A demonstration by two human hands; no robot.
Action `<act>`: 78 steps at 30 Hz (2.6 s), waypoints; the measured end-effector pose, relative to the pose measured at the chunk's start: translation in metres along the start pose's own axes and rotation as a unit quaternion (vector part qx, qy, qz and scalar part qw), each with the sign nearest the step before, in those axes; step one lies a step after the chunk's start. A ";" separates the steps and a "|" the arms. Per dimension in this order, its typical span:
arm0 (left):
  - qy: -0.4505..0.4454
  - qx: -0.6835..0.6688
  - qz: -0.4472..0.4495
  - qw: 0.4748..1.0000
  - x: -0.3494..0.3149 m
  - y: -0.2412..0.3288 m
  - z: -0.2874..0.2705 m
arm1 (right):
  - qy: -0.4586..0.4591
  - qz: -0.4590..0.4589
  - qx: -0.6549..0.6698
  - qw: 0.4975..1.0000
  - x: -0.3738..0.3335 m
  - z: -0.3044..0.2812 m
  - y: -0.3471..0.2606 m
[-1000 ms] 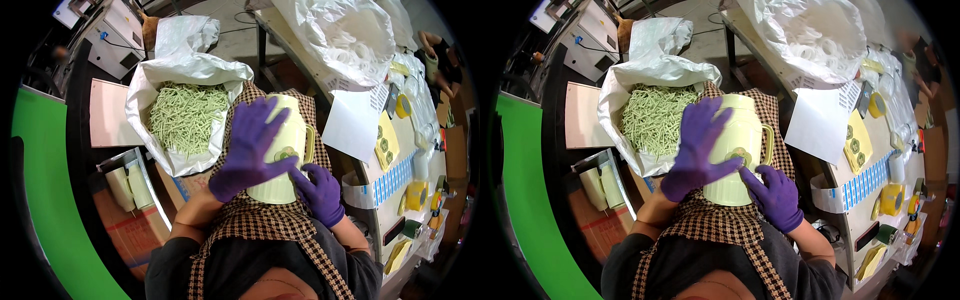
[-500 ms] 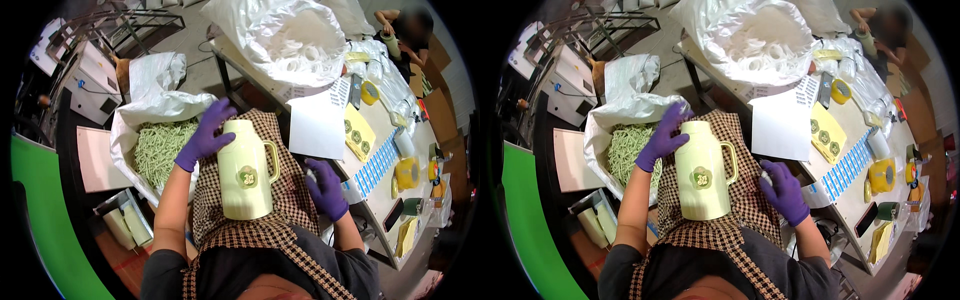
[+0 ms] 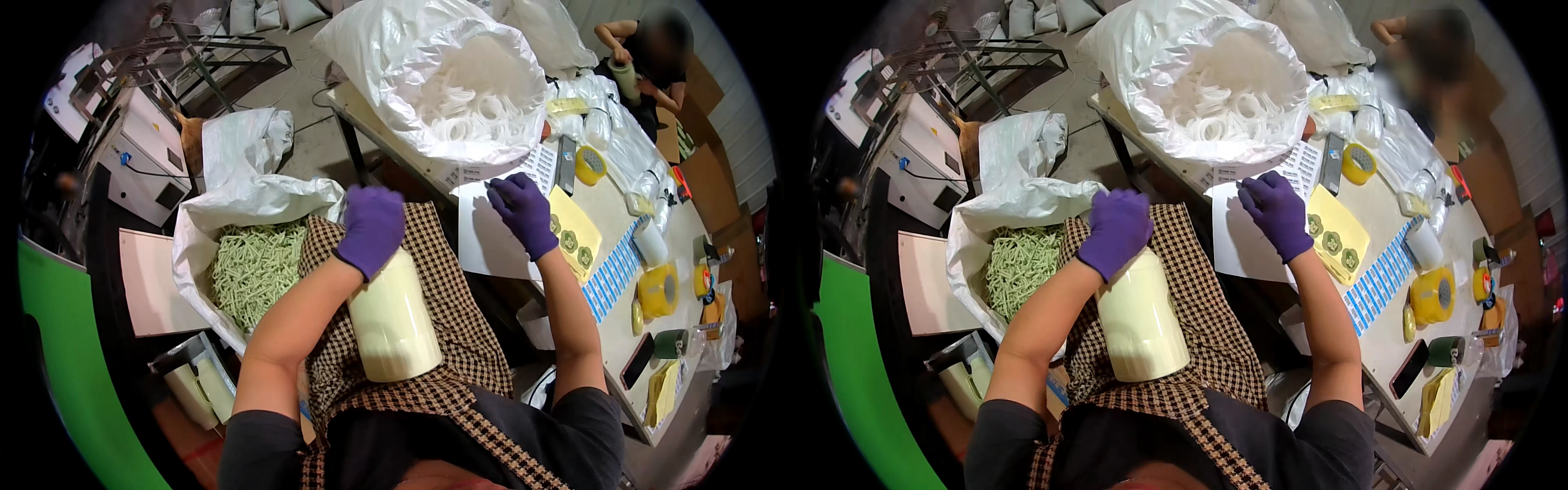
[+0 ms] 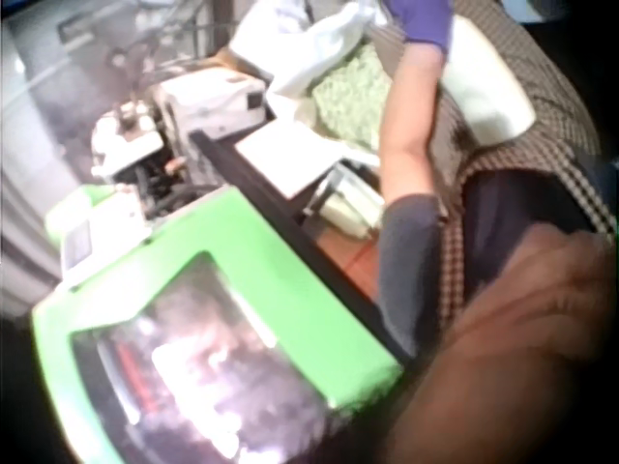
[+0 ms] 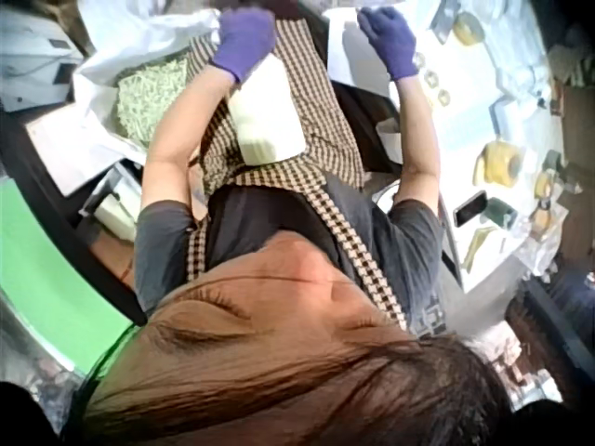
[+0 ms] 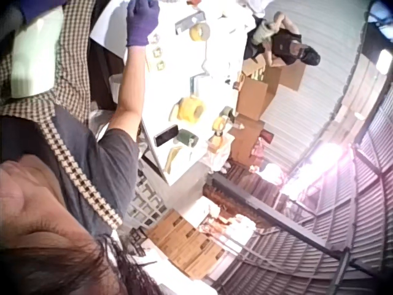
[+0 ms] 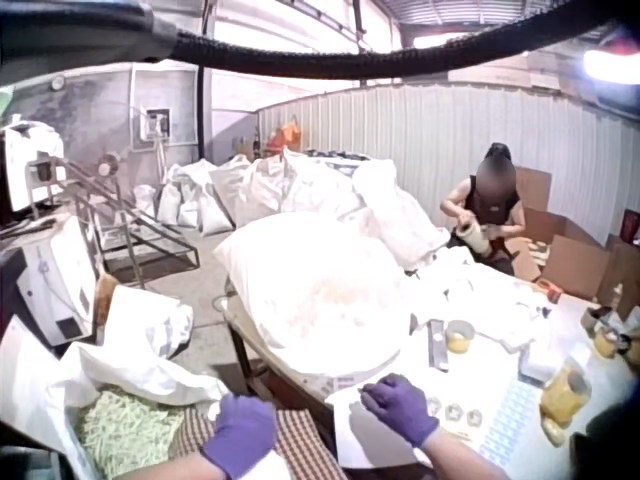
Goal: The person places green insulation rods into a thermal flask, screws on a cap, and applies labels and stickers to the exterior of the flask.
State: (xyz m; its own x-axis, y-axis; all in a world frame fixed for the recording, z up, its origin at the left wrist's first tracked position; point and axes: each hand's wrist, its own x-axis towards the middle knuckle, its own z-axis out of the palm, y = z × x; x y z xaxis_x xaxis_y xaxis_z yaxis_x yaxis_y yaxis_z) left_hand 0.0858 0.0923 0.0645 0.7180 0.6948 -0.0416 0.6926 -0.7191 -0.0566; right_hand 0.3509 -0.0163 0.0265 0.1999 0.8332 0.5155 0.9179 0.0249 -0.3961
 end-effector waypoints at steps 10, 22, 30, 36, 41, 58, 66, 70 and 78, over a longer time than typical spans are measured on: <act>-0.077 -0.005 0.279 0.957 0.064 0.051 0.034 | -0.062 0.010 -0.023 0.998 0.004 0.037 0.027; -0.152 -0.063 0.267 0.950 0.071 0.047 0.025 | -0.095 0.018 -0.060 0.993 0.011 0.052 0.026; 0.044 -0.337 0.249 0.907 0.033 -0.028 -0.012 | 0.086 0.273 0.334 0.898 -0.009 0.021 0.008; 0.132 -0.551 0.002 0.824 -0.081 -0.078 0.014 | 0.042 -0.032 0.099 0.994 -0.082 -0.007 -0.128; 0.176 -0.587 0.050 0.789 -0.114 -0.055 0.053 | -0.010 -0.153 0.051 0.987 -0.091 -0.002 -0.177; 0.168 -0.475 0.102 0.858 -0.120 -0.057 0.063 | -0.028 -0.182 -0.031 0.982 -0.094 0.006 -0.194; 0.070 -0.569 0.079 0.815 -0.126 -0.069 0.052 | -0.172 -0.133 -0.198 0.956 -0.091 -0.019 -0.168; 0.067 -0.606 0.051 0.791 -0.124 -0.060 0.059 | -0.043 -0.034 -0.226 0.973 -0.060 -0.031 -0.064; 0.142 -0.579 0.197 0.778 -0.099 0.019 0.005 | -0.237 0.113 0.429 0.864 -0.043 -0.030 -0.092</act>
State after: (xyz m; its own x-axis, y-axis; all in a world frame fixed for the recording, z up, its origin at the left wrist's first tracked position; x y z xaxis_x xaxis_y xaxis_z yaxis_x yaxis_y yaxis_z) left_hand 0.0272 0.0101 0.0624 0.7628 0.5055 0.4034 -0.1054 -0.5182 0.8488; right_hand 0.2677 -0.0708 0.0633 -0.0090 0.9980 0.0623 0.2420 0.0627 -0.9683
